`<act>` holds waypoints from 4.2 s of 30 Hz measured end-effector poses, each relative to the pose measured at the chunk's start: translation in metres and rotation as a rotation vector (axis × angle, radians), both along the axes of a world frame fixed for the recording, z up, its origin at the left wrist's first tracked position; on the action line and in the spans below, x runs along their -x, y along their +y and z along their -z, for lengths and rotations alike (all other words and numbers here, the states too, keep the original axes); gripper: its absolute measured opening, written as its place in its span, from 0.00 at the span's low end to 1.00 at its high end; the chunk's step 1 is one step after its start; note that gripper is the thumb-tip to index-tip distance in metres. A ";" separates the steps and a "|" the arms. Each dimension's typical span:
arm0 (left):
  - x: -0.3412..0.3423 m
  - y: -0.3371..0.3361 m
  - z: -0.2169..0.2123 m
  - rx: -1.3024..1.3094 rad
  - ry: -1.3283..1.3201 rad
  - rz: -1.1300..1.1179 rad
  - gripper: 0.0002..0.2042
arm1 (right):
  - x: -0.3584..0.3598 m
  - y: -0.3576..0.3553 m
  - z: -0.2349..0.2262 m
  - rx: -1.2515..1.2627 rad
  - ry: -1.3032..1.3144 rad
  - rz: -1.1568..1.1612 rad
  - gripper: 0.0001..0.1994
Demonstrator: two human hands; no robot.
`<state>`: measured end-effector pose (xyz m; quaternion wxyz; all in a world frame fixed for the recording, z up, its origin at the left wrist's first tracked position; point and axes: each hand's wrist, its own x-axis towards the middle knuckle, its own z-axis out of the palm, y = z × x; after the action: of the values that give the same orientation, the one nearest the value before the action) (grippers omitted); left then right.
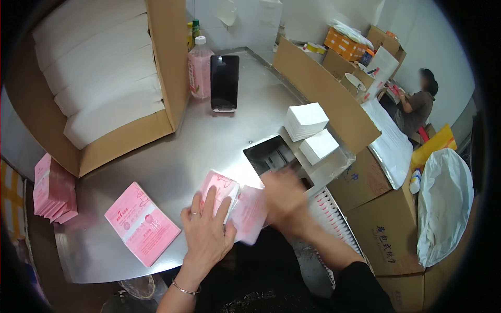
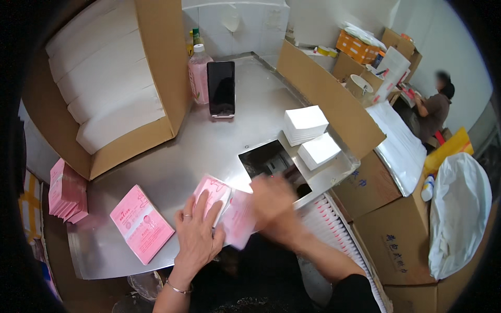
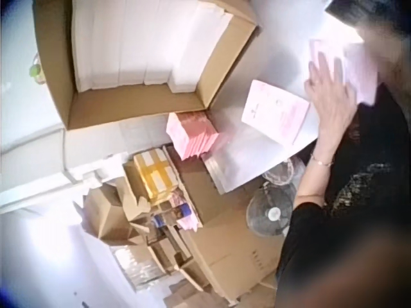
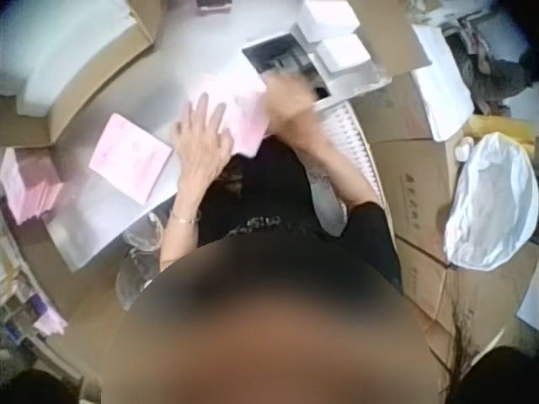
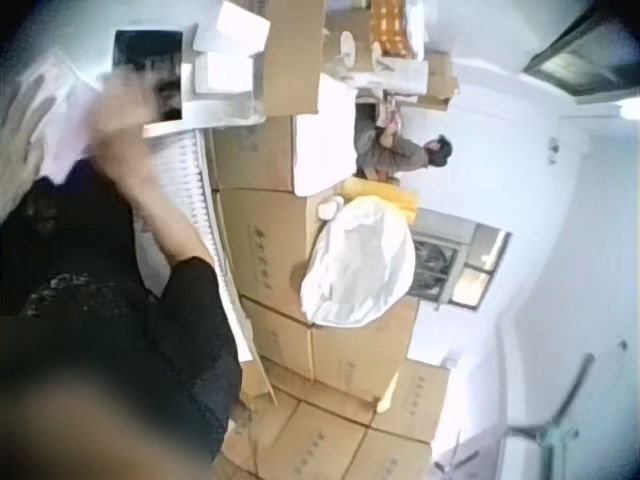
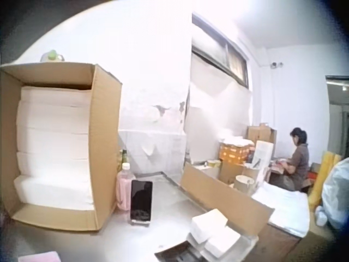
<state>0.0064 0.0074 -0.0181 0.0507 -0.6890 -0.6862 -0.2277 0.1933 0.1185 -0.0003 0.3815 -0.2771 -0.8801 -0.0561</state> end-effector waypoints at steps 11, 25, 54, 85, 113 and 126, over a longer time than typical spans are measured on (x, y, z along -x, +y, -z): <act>-0.011 0.009 -0.021 0.016 0.111 -0.037 0.28 | -0.096 0.093 0.009 0.141 -0.111 0.604 0.07; -0.001 -0.005 -0.021 0.088 -0.155 0.101 0.33 | 0.001 -0.062 0.028 0.070 -0.178 -0.447 0.19; 0.074 -0.058 -0.028 -0.166 -0.192 -0.203 0.10 | -0.100 0.092 0.012 0.146 -0.040 0.544 0.07; -0.025 0.013 -0.024 0.109 0.059 -0.026 0.24 | -0.095 0.078 0.023 -0.012 -0.173 0.549 0.06; 0.001 -0.010 -0.020 0.091 -0.190 0.172 0.28 | -0.004 -0.047 0.012 0.123 -0.178 -0.466 0.21; 0.009 -0.050 -0.028 0.044 -0.182 0.210 0.19 | -0.005 0.066 0.046 0.604 0.014 0.145 0.08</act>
<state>-0.0025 -0.0422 0.0094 -0.0509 -0.7345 -0.6170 -0.2779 0.1981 0.1841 -0.0465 0.2828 -0.4404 -0.8323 0.1825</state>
